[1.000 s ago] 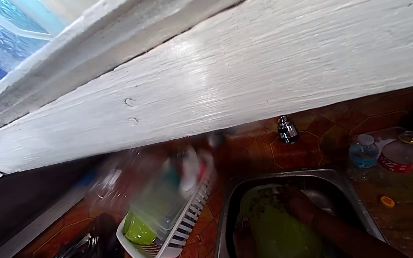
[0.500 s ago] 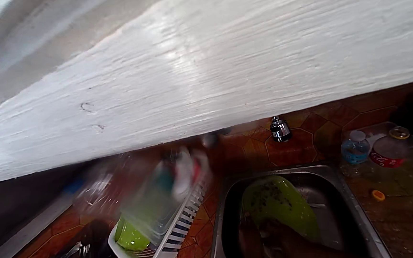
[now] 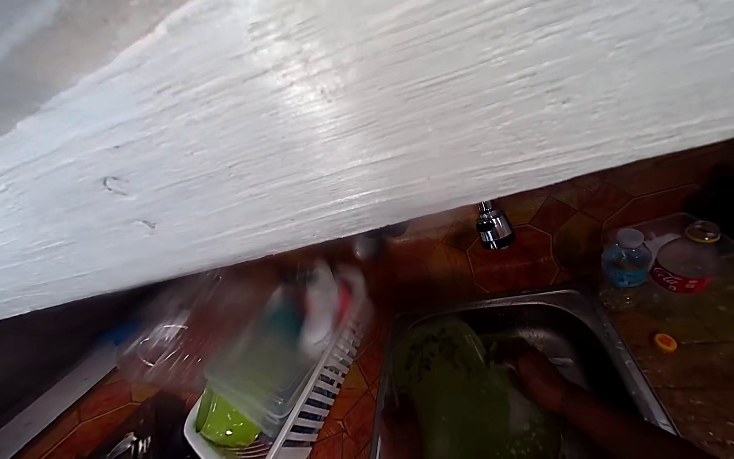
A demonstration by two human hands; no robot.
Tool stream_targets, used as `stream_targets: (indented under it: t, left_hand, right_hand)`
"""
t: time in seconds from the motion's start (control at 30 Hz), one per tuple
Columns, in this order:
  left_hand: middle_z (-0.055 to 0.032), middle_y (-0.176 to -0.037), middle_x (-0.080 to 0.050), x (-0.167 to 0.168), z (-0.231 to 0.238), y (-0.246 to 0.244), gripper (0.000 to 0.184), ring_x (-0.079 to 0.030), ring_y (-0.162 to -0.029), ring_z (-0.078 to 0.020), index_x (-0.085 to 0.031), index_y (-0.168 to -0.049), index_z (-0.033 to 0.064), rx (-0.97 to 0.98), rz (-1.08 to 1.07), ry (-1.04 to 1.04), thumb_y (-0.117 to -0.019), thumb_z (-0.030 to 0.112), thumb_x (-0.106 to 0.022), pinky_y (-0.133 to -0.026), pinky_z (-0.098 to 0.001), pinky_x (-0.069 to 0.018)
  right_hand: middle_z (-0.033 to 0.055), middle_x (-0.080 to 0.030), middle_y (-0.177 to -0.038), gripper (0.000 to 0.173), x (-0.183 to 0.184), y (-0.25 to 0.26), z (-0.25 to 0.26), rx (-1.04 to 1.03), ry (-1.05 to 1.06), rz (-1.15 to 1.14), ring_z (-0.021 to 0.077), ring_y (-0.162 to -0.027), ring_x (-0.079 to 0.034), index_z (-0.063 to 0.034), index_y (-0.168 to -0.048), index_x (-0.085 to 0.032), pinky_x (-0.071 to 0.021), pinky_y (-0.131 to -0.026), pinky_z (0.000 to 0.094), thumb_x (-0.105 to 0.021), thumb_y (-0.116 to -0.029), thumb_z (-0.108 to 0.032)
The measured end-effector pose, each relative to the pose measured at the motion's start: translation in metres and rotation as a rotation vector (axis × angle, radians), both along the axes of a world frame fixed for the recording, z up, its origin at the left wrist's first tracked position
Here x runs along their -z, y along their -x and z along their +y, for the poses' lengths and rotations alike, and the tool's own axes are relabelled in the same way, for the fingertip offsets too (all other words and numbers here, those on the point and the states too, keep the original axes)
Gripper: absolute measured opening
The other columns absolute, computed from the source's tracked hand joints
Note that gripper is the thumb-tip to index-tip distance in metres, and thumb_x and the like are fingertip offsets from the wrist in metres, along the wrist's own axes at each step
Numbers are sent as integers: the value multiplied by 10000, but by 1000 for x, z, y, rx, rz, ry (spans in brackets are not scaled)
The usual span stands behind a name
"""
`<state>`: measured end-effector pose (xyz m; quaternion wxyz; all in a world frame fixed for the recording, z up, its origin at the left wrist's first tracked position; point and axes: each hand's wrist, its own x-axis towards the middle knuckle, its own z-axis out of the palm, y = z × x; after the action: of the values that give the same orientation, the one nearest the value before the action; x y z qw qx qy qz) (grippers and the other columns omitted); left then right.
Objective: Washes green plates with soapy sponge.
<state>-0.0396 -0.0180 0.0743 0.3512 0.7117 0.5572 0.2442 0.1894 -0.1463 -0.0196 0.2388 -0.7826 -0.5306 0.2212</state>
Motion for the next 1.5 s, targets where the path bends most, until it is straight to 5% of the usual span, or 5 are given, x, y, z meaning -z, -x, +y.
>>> stream_targets:
  t: [0.37,0.77,1.07,1.23,1.5]
  left_hand:
    - [-264,-1193,-698,-65,38,13,505,-692,-1067,-461,-418,-1560,77,90,549,-277,-1058,79,-463,-954,-588,-527]
    - [-208,-1323,-651,-24,80,-14,443,-638,-1227,-362,-480,-1513,91,231,734,-1,-1086,198,-436,-1045,-531,-495]
    - [-181,-1646,-305,5,70,-27,619,-249,-1513,-448,-376,-1580,96,280,932,-290,-998,162,-573,-1182,-610,-277]
    - [-207,-1622,-353,10,17,-57,499,-301,-1519,-384,-385,-1567,42,641,875,-78,-1103,225,-375,-1243,-514,-251]
    - [-261,-1466,-524,58,14,-66,512,-514,-1375,-375,-458,-1473,-55,532,894,250,-1065,252,-500,-1147,-502,-407]
  right_hand:
    - [222,-547,-1461,472,28,-2,16,-65,173,-199,448,-1394,-456,-122,-1418,-610,-417,-1079,625,-553,-968,6]
    - [174,-605,-1410,352,20,-13,-10,-134,434,-412,430,-1398,-451,-42,-1281,-675,-411,-1072,616,-535,-966,31]
    - [177,-610,-1402,352,19,-25,-21,-124,460,-411,434,-1382,-464,-61,-1281,-682,-420,-1067,613,-557,-961,16]
    - [167,-591,-1437,385,14,-22,-27,0,329,-312,444,-1364,-488,-114,-1358,-653,-433,-1038,640,-547,-996,-36]
    - [232,-593,-1382,450,-7,-21,-29,120,303,-195,446,-1324,-528,-122,-1437,-575,-467,-1020,617,-580,-988,-90]
